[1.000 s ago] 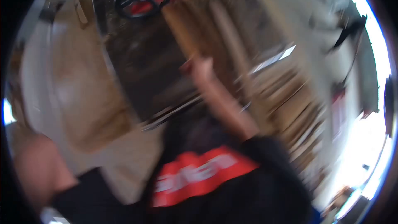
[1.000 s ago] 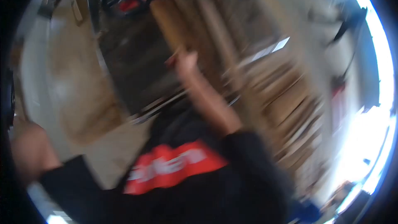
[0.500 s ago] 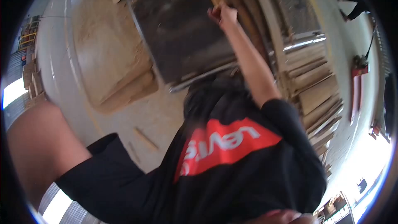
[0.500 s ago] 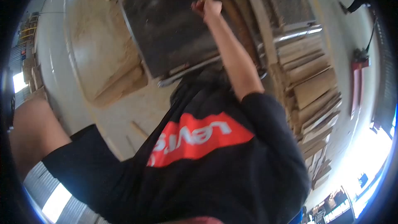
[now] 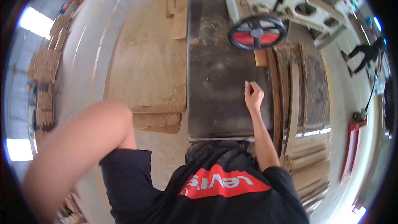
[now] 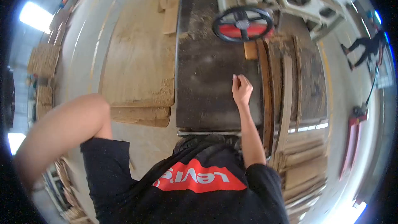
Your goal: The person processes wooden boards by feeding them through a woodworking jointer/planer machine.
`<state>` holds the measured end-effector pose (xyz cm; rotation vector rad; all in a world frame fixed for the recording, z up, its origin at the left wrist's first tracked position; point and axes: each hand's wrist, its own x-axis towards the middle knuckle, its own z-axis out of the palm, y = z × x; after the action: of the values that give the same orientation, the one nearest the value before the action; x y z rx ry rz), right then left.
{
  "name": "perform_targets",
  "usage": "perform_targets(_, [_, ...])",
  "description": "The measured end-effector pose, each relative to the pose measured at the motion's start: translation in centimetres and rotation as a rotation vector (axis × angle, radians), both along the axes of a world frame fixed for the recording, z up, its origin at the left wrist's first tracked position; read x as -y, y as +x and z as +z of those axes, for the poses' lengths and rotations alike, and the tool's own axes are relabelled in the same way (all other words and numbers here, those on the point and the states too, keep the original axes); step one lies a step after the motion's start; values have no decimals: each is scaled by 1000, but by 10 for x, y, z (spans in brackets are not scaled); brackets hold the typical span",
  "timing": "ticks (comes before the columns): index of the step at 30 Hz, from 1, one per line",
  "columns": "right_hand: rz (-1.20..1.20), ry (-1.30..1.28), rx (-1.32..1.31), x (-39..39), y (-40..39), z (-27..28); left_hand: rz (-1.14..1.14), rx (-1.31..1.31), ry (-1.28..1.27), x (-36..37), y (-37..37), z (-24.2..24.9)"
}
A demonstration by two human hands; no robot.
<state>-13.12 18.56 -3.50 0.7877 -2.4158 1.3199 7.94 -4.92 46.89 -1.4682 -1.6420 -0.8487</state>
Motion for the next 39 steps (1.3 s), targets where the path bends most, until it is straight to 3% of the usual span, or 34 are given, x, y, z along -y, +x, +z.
perform_targets(2, [-48,-100,205,5,2,-2,127,-56,200,49,-33,0])
perform_targets(4, [-34,-106,200,2,1,-10,324,10,433,104,-91,-20])
perform_targets(7, [-23,-64,230,1,3,1,717,356,711,190,-203,-124])
perform_targets(8, [-21,-44,202,3,3,5,947,647,886,203,-235,-177])
perform_targets(10, [-41,-133,363,9,10,22,1344,1096,772,230,-269,-276])
perform_targets(11, [-31,-123,312,12,7,18,1476,945,624,270,-296,-370])
perform_targets(12, [-21,-98,264,7,4,13,1622,1123,440,260,-285,-383])
perform_targets(13, [-27,-101,308,4,4,10,1726,1175,295,282,-299,-445])
perform_targets(15, [-49,-91,361,5,4,11,1805,1099,193,274,-286,-463])
perform_targets(18, [-95,-55,376,7,4,9,1682,866,231,300,-276,-534])
perform_targets(21, [-70,4,317,11,1,16,1600,948,276,290,-263,-507])
perform_targets(24, [-70,19,278,7,7,12,1690,1117,321,294,-264,-496])
perform_targets(27, [-66,-26,284,12,0,7,1646,1465,217,293,-244,-454])
perform_targets(30, [-39,-25,256,5,-1,5,1755,1216,630,242,-188,-448])
perform_targets(32, [-16,-23,230,0,-2,-4,1381,1328,1186,185,-133,-430])
perform_targets(34, [-19,14,107,1,-6,-8,650,1453,1530,144,-72,-454])
perform_targets(36, [-16,-33,165,3,-2,-4,-33,1511,1791,84,-22,-446])
perform_targets(37, [0,-62,206,4,1,1,-129,1627,1733,64,-2,-459])
perform_targets(38, [18,-89,245,4,2,5,-69,1660,1615,41,10,-465])
perform_targets(39, [45,-55,219,2,-3,-2,-45,1651,1699,15,19,-462])
